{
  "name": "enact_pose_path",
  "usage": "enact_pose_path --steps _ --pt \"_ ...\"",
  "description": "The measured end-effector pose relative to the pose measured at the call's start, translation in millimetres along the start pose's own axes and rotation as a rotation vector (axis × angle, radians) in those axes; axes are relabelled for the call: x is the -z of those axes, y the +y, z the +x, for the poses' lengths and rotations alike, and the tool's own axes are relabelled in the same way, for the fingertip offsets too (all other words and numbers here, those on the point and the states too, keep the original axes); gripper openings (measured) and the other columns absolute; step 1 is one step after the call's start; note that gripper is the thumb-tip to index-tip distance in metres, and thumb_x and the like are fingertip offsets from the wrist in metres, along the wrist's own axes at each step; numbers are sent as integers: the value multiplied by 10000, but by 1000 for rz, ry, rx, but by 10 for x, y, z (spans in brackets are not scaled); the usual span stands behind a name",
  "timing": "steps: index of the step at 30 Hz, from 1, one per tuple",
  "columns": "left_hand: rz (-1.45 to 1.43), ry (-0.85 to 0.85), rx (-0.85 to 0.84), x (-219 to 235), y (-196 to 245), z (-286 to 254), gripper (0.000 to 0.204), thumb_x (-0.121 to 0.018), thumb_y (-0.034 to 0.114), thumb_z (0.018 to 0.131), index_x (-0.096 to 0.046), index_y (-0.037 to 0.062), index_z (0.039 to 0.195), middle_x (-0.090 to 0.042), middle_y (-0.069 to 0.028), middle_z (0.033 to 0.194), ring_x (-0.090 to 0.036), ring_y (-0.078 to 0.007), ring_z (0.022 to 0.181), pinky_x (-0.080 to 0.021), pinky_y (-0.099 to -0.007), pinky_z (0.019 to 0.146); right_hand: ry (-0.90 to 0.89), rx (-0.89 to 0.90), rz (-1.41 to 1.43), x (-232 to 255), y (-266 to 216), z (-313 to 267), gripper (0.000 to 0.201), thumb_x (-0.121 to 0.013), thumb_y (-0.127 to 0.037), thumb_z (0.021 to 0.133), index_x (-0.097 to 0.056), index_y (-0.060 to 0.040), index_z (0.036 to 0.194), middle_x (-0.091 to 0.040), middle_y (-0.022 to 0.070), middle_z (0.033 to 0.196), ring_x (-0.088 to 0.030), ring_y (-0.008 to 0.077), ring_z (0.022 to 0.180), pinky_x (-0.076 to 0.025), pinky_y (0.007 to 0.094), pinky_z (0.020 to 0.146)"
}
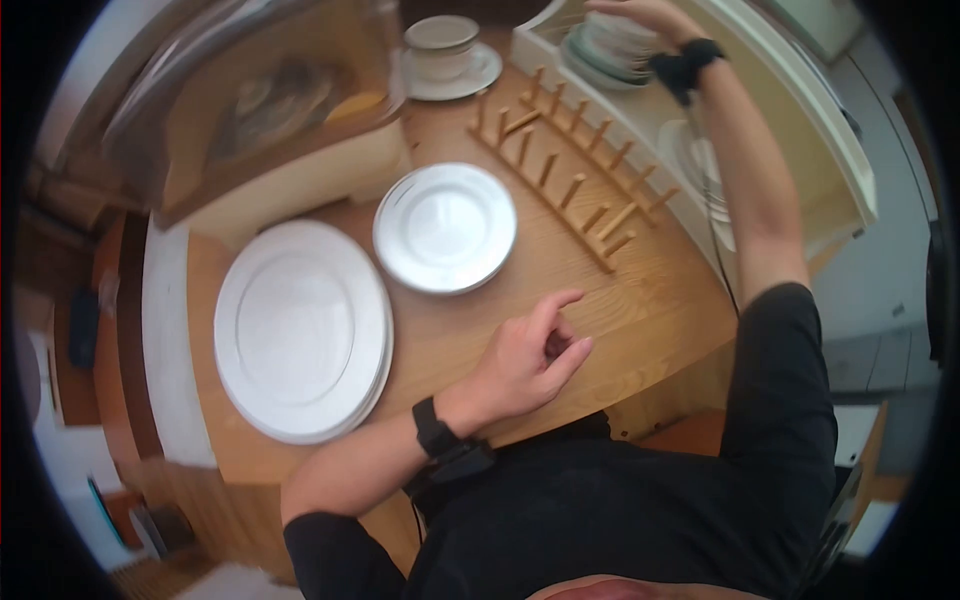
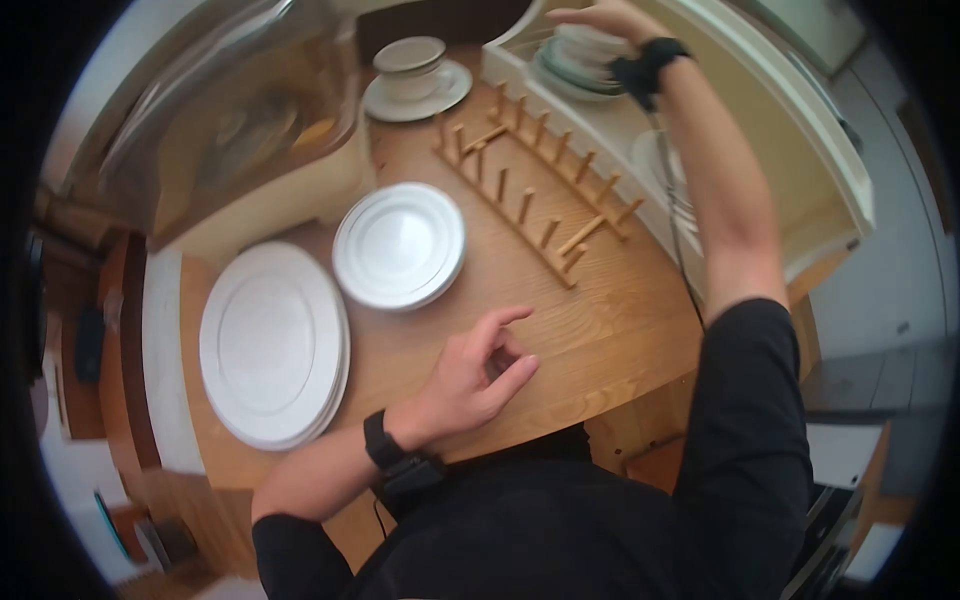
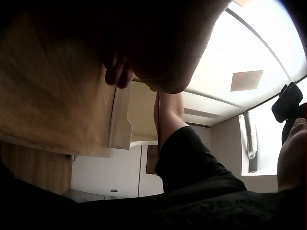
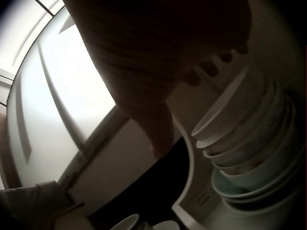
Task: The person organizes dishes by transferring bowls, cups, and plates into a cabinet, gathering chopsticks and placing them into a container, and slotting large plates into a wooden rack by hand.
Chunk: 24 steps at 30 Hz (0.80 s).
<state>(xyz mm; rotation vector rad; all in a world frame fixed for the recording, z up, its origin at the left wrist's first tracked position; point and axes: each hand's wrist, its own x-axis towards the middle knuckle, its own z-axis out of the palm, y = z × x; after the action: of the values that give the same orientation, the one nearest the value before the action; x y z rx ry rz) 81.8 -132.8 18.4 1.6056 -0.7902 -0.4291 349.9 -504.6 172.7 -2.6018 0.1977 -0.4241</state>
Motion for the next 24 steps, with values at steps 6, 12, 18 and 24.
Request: enact_pose_path --steps 6,12,18,24 --pt "-49 43 -81 -20 -84 -18 399 -699 164 938 -557 -20 1261 -674 -107 734 -673 -234 619 -532 -340 584 -163 320 124 272 -1462 -1539 579 -692 -320 940 -563 124 1290 -689 206 1118 -676 262 1052 -548 342 889" --pt "-62 35 -93 -26 -92 -31 195 -695 151 963 -693 -17 1060 -682 -85 739 -632 -152 606 -512 -292 579 -365 407 220 -463 -1425 -2506 377 -678 -302 965 -661 49 1100 -699 129 861 -693 178 823 -560 340 725" --pt "321 216 -329 169 359 -95 143 -705 74 919 -695 9 792 -650 -95 663 -590 -145 529 -456 -303 508 -510 -118 403 -1243 -1191 -2642 548 -660 -329 982 -512 79 1317 -672 133 977 -663 143 724 -526 272 542" --pt "888 677 11 1121 438 175 369 -673 280 968 -710 -84 1022 -734 -215 879 -714 -276 820 -540 -374 772 -600 -250 970 -1425 -1137 -2794 545 -608 -355 997 -501 93 1288 -664 174 1052 -702 226 713 -594 302 558"
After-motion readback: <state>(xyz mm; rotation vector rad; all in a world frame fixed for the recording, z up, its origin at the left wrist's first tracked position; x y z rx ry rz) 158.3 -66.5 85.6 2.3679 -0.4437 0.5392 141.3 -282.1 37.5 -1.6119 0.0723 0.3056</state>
